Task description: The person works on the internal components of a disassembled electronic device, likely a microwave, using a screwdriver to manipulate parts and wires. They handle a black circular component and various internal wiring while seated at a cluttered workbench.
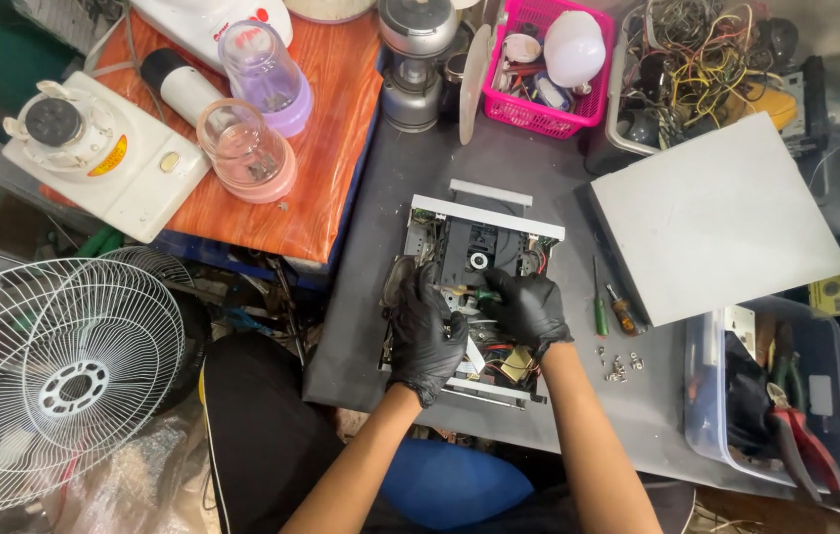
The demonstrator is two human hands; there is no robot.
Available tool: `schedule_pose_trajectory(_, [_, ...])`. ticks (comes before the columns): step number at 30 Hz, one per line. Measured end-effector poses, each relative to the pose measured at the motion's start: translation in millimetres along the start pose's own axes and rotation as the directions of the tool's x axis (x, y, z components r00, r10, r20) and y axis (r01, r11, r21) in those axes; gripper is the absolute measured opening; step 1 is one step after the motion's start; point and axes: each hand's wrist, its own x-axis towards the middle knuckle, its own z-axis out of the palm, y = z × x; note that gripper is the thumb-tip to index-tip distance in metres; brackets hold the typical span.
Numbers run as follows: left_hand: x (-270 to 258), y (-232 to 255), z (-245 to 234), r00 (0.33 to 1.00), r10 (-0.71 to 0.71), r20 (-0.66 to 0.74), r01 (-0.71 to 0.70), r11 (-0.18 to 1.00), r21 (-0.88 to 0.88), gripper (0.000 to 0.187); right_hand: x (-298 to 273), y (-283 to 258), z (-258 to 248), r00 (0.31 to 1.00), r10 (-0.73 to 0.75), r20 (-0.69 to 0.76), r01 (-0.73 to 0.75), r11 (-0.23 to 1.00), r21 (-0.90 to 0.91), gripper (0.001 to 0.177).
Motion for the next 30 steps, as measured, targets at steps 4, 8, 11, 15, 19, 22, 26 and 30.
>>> schedule_pose_trajectory(4, [-0.8, -4.6, 12.1, 1.0, 0.001, -0.004, 0.0, 1.0, 0.011, 0.091, 4.8, -6.8, -5.6, 1.0, 0.014, 0.023, -0.015, 0.999, 0.031, 0.041])
schedule_pose_trajectory(8, [-3.7, -13.4, 28.7, 1.0, -0.011, -0.029, 0.013, 0.997, 0.076, 0.094, 7.2, -2.5, -1.0, 0.997, 0.067, 0.026, -0.068, 0.997, 0.037, 0.045])
schedule_pose_trajectory(11, [-2.2, -15.6, 30.1, 1.0, -0.018, -0.016, 0.019, 0.999, 0.046, 0.096, 6.3, -5.7, -3.1, 0.994, 0.105, 0.027, -0.106, 0.993, 0.058, 0.043])
schedule_pose_trajectory(15, [-2.2, -10.4, 19.3, 1.0, -0.018, -0.006, 0.018, 1.0, 0.008, 0.095, -0.3, -11.2, 0.0, 0.988, 0.155, 0.02, -0.157, 0.984, 0.085, 0.047])
schedule_pose_trajectory(19, [-0.6, -6.7, 16.4, 1.0, -0.025, -0.008, 0.026, 0.999, 0.047, 0.093, 3.0, -9.0, -4.4, 0.991, 0.128, 0.046, -0.13, 0.991, 0.03, 0.044])
schedule_pose_trajectory(22, [-0.5, -8.1, 16.7, 1.0, -0.018, 0.003, 0.018, 1.0, 0.022, 0.094, 4.1, -7.4, -1.0, 0.988, 0.151, 0.043, -0.153, 0.987, 0.041, 0.037])
schedule_pose_trajectory(26, [-1.2, -7.2, 18.6, 1.0, -0.013, -0.011, 0.013, 0.999, 0.034, 0.094, 5.5, -20.7, -0.8, 0.984, 0.172, -0.038, -0.172, 0.985, 0.013, 0.034])
schedule_pose_trajectory(30, [-3.7, -5.6, 16.3, 1.0, -0.001, -0.024, 0.002, 1.0, 0.03, 0.092, 16.8, -20.6, 0.9, 0.966, 0.251, -0.057, -0.25, 0.968, 0.026, 0.028])
